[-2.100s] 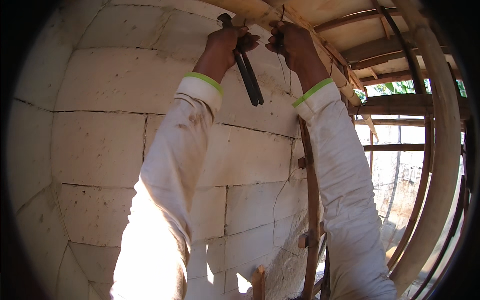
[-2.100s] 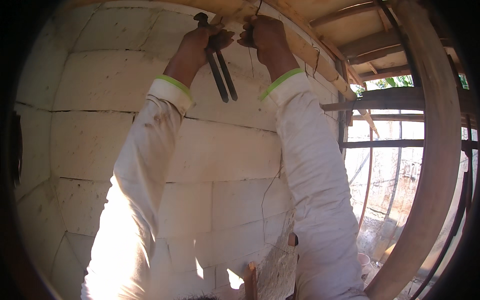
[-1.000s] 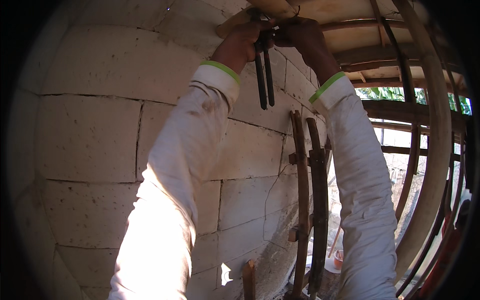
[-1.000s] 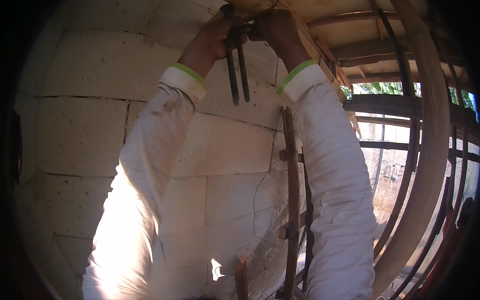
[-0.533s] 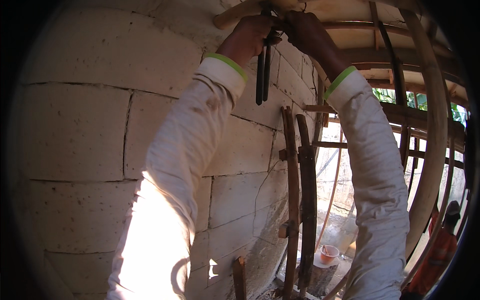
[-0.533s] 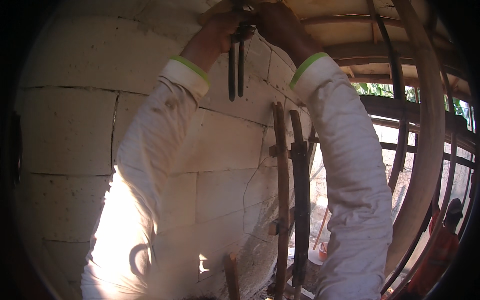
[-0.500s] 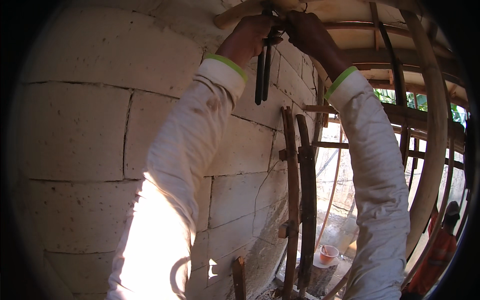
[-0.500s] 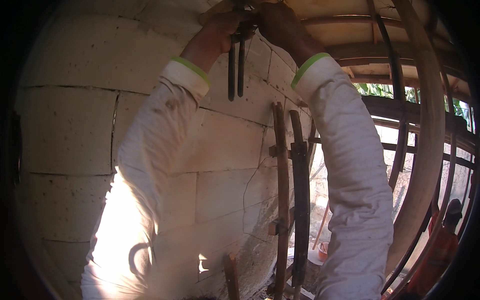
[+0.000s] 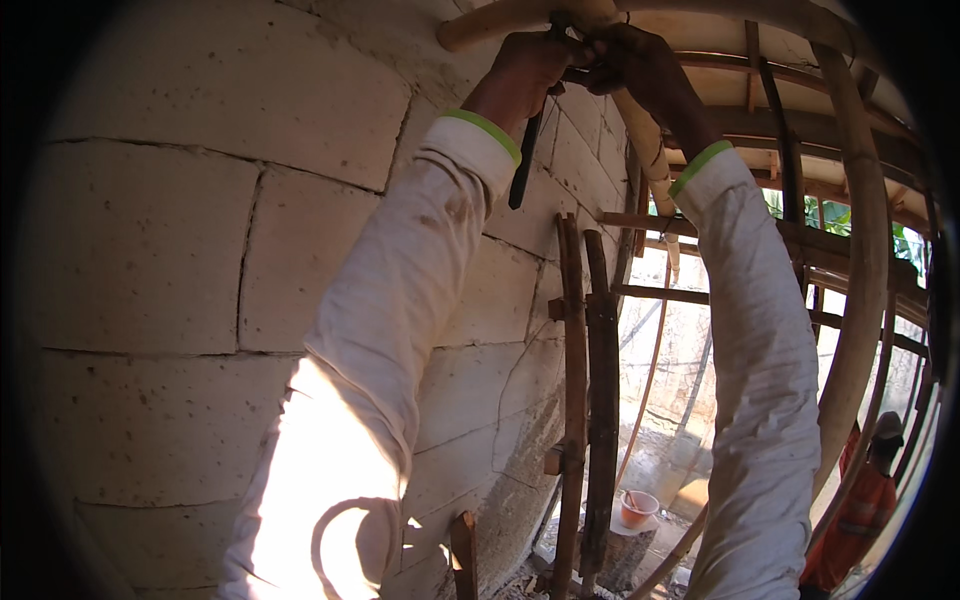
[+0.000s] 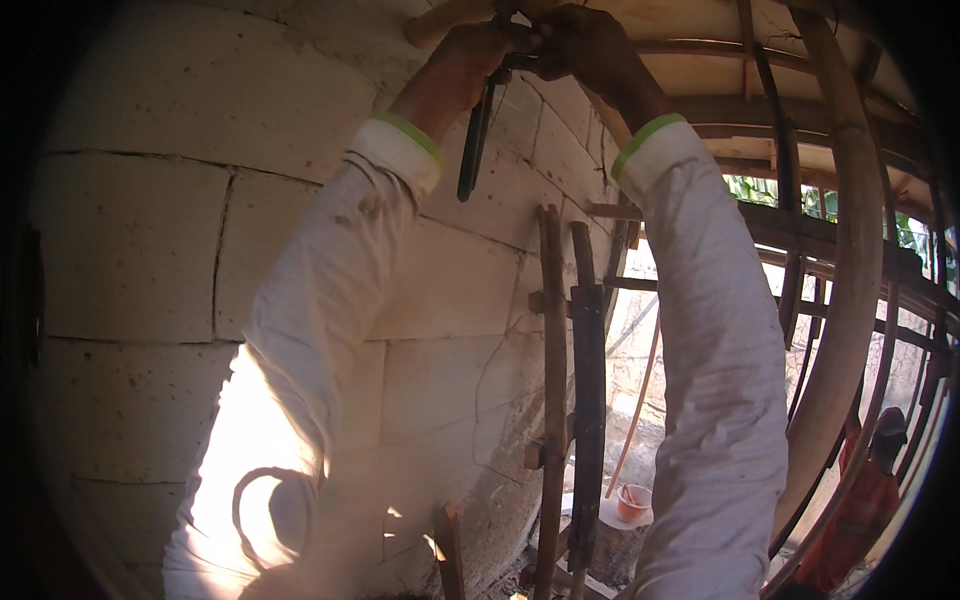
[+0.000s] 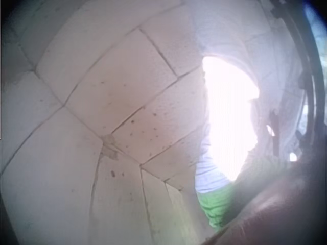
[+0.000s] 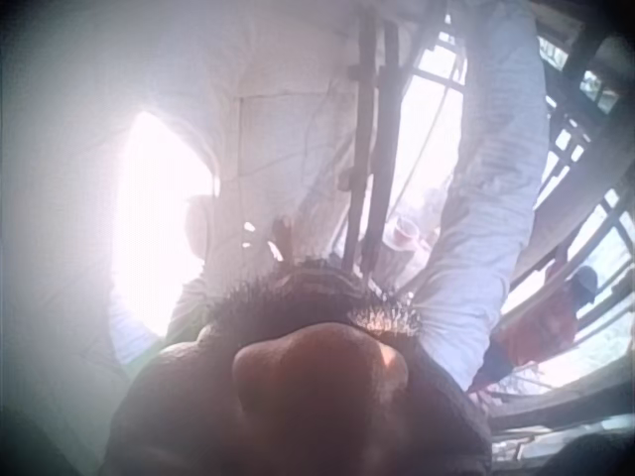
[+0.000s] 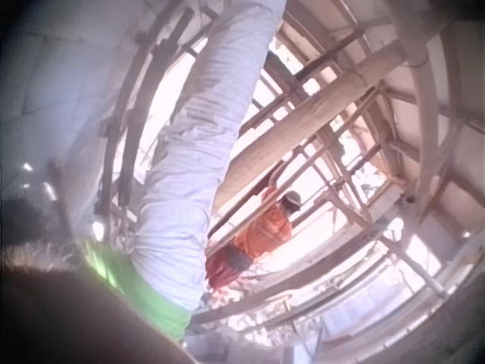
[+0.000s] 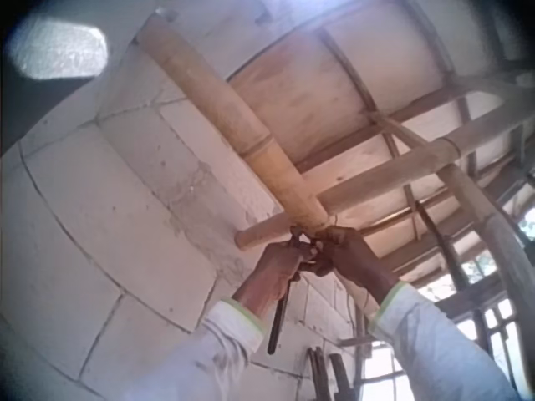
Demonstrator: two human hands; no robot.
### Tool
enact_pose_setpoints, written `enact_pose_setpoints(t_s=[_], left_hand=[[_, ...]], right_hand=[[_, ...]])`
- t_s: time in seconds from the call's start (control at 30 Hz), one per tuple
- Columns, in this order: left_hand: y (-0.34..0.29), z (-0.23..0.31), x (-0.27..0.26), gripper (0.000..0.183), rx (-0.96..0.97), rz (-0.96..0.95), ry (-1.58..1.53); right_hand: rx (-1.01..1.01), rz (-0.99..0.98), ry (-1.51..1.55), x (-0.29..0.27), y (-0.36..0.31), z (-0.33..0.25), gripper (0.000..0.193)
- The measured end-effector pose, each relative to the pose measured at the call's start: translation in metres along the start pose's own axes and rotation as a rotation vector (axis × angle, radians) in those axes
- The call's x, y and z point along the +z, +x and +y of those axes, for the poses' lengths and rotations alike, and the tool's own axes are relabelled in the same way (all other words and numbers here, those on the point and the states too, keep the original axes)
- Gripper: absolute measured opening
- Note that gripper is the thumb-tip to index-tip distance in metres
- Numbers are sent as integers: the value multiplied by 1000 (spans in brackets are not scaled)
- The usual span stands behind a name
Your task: The person secures bamboo and wooden beams using wire and pliers, tightening the wire around joints in a building under construction.
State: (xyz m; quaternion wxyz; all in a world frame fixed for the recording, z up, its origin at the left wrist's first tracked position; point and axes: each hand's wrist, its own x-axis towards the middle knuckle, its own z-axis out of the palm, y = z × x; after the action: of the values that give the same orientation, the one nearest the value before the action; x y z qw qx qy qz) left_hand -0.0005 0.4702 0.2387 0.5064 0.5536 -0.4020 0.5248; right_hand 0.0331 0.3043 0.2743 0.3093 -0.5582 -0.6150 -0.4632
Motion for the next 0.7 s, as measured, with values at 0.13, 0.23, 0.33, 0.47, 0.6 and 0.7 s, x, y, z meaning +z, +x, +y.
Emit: enact_pose_setpoints(t_s=[0.13, 0.23, 0.33, 0.47, 0.6, 0.7], left_hand=[[17, -13, -3, 16, 96, -118, -74], [21, -19, 1, 15, 141, -47, -56], [6, -14, 7, 14, 235, -27, -55], [-8, 0, 10, 15, 182, -23, 82], [-12, 6, 10, 13, 142, 51, 145], [-10, 7, 8, 15, 220, 48, 193]], right_hand=[[-6, 63, -1, 5, -2, -10, 25], [-1, 35, -167, 7, 0, -16, 21], [-27, 36, -423, 0, -1, -24, 19], [-48, 78, -336, -14, 4, -10, 18], [-130, 109, -324, -13, 6, -6, 17], [-242, 128, -411, -15, 3, -4, 17]])
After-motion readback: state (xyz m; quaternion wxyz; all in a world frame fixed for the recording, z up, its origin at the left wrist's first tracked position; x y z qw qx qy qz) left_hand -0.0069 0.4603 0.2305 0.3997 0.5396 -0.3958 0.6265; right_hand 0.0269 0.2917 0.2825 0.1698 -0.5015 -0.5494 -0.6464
